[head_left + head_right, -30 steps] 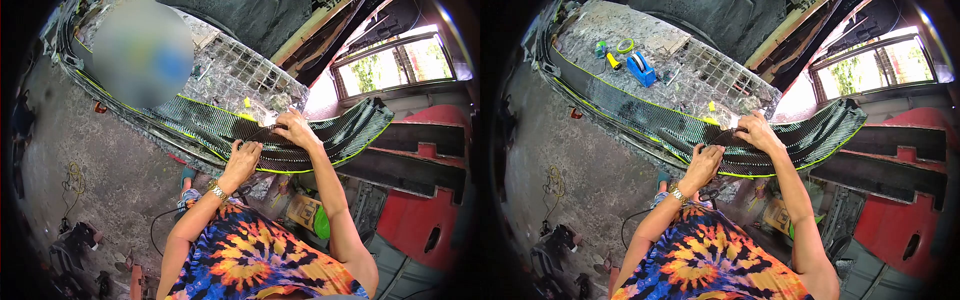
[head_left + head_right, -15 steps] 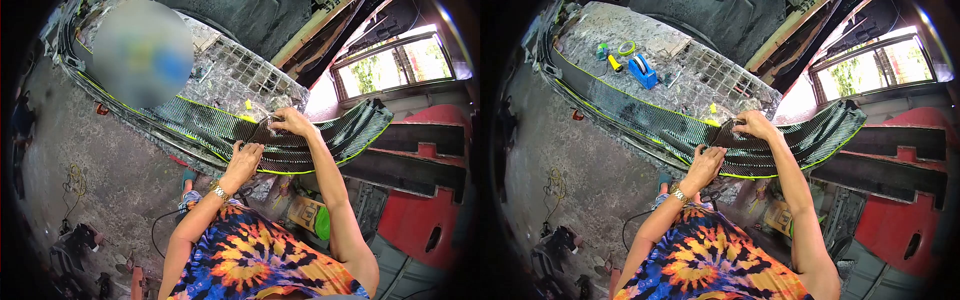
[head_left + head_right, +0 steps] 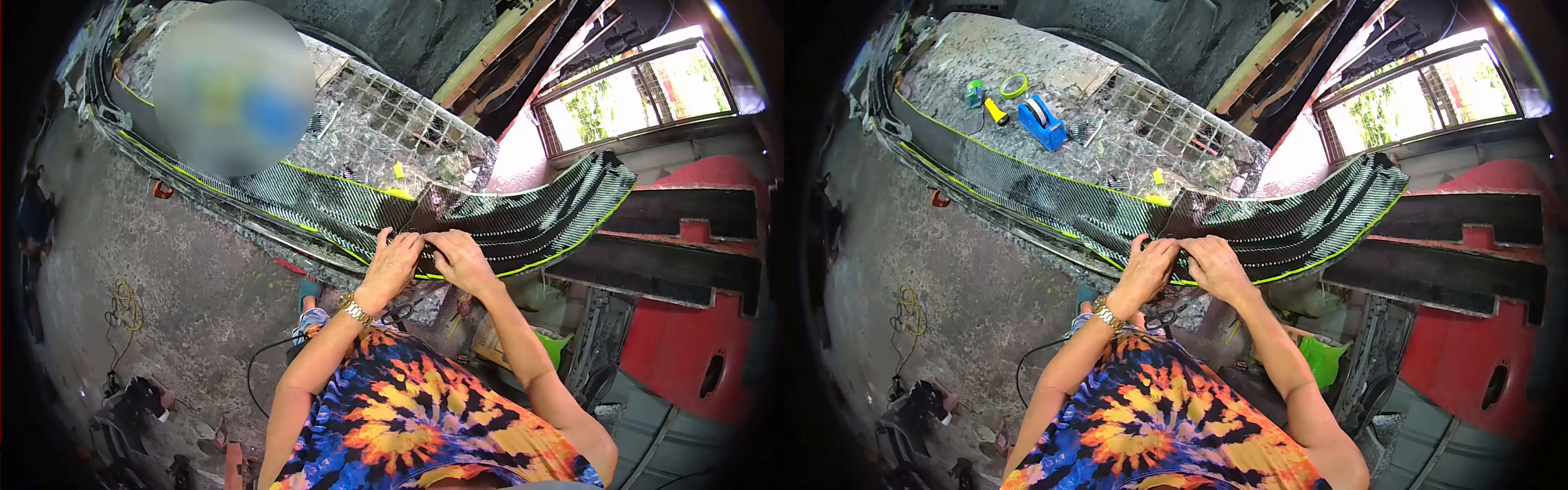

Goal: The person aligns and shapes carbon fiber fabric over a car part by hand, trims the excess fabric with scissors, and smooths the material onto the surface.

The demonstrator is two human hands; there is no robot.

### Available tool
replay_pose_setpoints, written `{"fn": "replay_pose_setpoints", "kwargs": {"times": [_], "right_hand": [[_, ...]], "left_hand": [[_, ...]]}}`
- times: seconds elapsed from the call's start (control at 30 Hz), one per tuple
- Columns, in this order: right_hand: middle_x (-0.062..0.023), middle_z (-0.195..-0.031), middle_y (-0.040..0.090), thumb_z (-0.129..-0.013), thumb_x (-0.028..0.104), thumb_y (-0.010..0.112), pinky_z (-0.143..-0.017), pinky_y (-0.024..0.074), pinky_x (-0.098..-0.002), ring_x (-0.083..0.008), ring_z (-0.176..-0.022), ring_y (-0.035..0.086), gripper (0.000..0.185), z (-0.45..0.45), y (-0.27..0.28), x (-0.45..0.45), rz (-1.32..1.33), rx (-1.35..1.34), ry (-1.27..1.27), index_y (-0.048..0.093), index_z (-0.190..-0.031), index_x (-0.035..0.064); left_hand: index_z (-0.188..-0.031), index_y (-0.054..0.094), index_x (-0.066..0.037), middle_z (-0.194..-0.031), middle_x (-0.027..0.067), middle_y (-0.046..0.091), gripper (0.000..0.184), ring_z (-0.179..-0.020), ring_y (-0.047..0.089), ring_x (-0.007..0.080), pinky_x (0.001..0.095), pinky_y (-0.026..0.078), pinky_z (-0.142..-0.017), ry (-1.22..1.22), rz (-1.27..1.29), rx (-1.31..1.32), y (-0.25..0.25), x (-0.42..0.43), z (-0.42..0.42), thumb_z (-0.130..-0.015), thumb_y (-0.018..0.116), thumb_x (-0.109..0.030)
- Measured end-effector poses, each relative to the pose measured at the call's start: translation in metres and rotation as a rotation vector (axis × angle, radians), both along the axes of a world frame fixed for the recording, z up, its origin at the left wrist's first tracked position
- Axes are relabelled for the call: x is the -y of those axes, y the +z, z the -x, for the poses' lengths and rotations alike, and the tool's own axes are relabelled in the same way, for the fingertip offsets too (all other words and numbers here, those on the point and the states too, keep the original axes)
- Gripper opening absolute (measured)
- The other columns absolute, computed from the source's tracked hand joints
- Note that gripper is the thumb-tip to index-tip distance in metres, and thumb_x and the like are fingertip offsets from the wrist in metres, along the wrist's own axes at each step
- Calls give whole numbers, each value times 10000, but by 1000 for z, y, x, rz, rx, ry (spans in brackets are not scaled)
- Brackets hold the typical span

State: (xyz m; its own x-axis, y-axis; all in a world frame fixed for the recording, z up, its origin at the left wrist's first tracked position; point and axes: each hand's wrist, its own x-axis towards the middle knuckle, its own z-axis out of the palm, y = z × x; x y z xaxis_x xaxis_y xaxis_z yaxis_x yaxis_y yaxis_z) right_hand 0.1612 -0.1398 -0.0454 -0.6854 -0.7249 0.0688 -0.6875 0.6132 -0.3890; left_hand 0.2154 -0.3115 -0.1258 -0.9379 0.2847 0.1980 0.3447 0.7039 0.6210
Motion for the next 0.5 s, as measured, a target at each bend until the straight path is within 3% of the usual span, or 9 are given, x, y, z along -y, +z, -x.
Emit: {"fn": "replay_pose_setpoints", "kwargs": {"times": [0.17,0.27,0.3,0.37,0.43,0.5], "right_hand": [[-140,-973,652,-812,91,616,-906,459,-435,-319,-944,609,343,-5,-6,1,-66,3,-56,615,-1151,42],[-141,-983,658,-813,113,621,-908,458,-439,-315,-966,617,338,-6,-15,-2,-20,6,-83,620,-1144,42],[-141,-983,658,-813,113,621,-908,458,-439,-315,-966,617,338,-7,-15,-2,0,-3,-109,620,-1144,42],[-142,-1014,667,-814,123,620,-914,456,-443,-312,-996,624,333,-9,-15,-2,-63,21,-99,625,-1137,40],[-140,-1028,672,-813,125,619,-915,457,-440,-309,-1001,629,320,-10,-19,-2,-5,14,-135,636,-1120,40],[-134,-1019,675,-808,122,619,-916,458,-436,-305,-997,634,305,-12,-22,-3,-22,-6,-124,644,-1101,42]], "left_hand": [[-1269,543,-47,-1254,84,602,430,-1181,561,222,480,300,-1074,-41,-35,-5,-4,6,5,-841,575,-22],[-1162,592,-35,-1144,112,630,296,-1086,588,274,415,411,-960,-109,-226,26,-10,19,18,-868,557,-39],[-1107,639,-33,-1143,138,640,261,-1046,606,308,407,463,-885,-67,-306,-4,-5,25,25,-847,613,-32],[-1111,629,-36,-1108,131,627,271,-1042,590,326,416,445,-905,36,-303,-115,13,38,39,-844,661,-74],[-1218,562,-63,-1243,114,532,507,-1161,495,330,448,389,-961,103,-148,-135,21,48,56,-799,760,-269],[-1263,541,-74,-1271,114,518,664,-1193,475,325,468,363,-984,41,-49,-142,18,55,77,-732,809,-368]]}}
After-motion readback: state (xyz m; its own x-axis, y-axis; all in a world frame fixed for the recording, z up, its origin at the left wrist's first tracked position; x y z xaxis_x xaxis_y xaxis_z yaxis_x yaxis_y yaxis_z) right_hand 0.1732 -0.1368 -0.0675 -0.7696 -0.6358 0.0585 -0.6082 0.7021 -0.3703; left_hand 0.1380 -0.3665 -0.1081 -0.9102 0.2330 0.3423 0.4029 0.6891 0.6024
